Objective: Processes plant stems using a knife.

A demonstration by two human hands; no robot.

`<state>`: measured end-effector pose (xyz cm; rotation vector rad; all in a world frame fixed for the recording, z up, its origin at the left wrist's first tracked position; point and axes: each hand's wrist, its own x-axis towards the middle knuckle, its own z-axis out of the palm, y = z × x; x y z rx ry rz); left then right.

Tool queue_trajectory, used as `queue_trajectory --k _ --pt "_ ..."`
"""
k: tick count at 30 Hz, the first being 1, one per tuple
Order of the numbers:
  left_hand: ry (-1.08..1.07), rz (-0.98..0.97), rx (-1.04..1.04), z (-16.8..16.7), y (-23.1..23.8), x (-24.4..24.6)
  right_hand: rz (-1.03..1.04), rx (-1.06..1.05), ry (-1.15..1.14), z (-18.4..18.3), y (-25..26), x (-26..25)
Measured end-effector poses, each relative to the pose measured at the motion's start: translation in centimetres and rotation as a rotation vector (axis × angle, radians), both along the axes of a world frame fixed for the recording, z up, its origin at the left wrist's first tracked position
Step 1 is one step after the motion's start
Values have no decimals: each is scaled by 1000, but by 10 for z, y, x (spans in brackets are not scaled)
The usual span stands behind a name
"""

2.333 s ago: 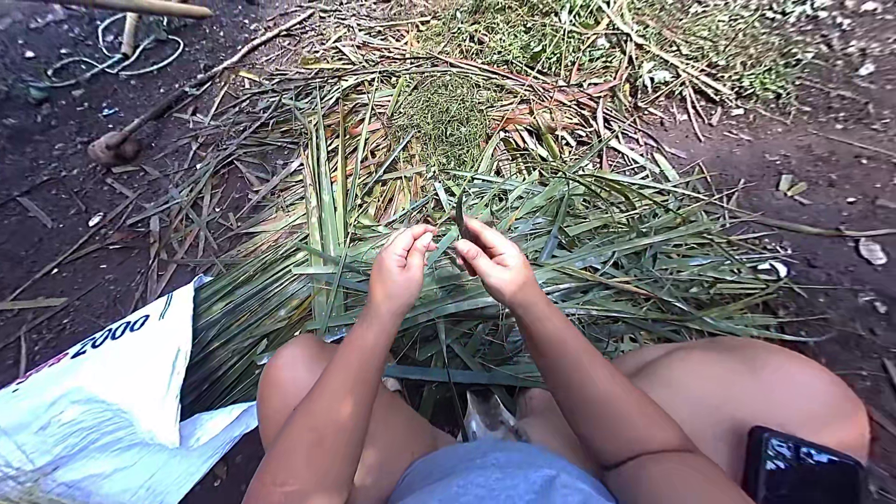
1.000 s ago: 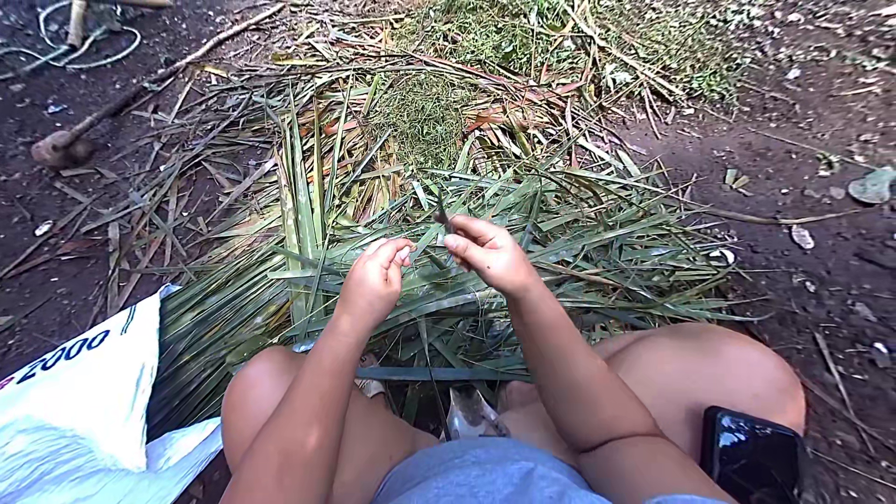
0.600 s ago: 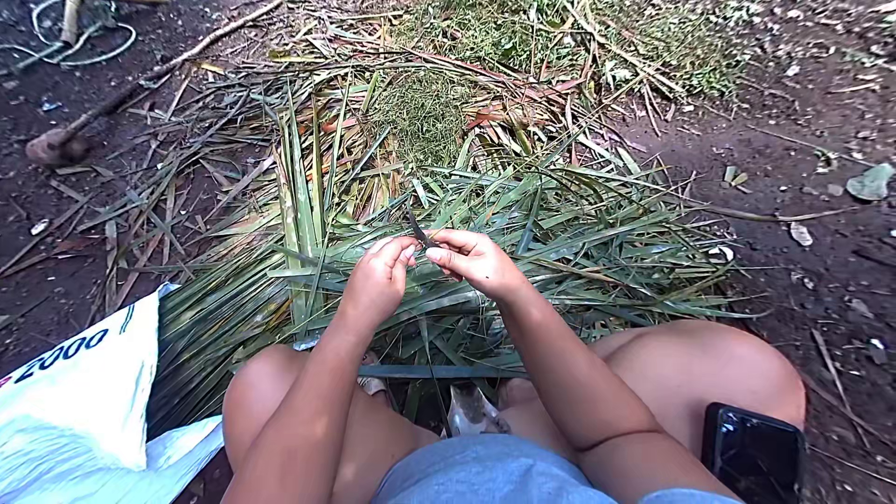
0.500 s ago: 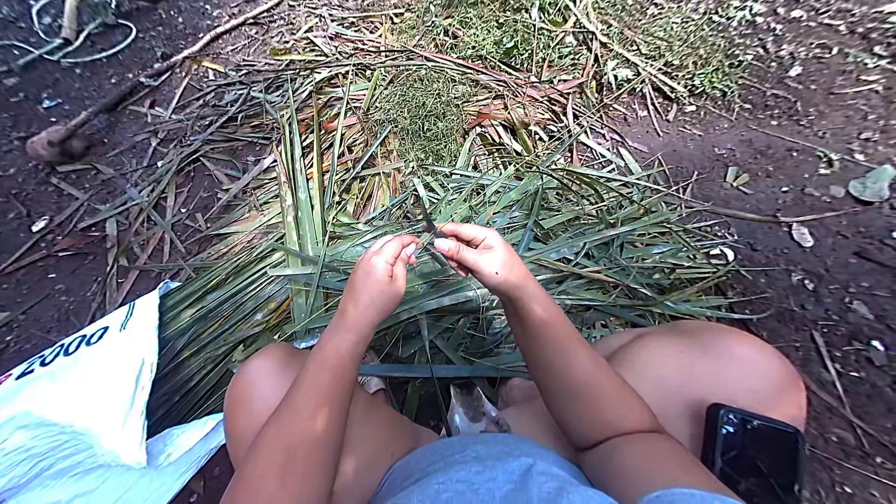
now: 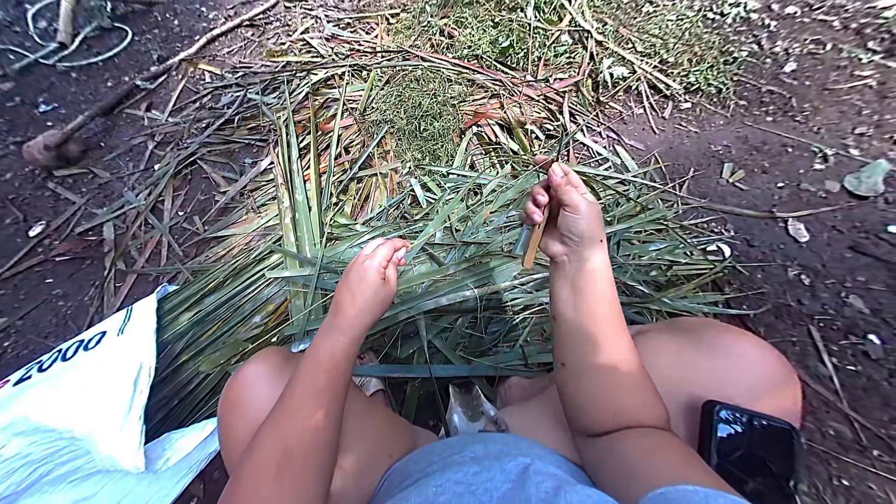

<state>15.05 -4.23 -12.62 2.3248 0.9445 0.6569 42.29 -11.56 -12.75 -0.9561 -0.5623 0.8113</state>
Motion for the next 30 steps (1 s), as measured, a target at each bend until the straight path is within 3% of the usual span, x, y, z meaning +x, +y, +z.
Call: queue_trajectory --k 6,16,22,26,30 --pt "-1 -77 -67 0 2 0 -35 -47 -2 3 7 -25" --pt "17 45 -68 13 25 -37 -282 52 152 8 -5 17" --pt "-60 76 2 10 22 -34 -11 -20 84 11 -5 9" --pt "-77 65 54 7 23 -33 286 54 233 6 -6 5" --pt "-78 91 61 9 26 -36 393 147 327 -3 -3 4"
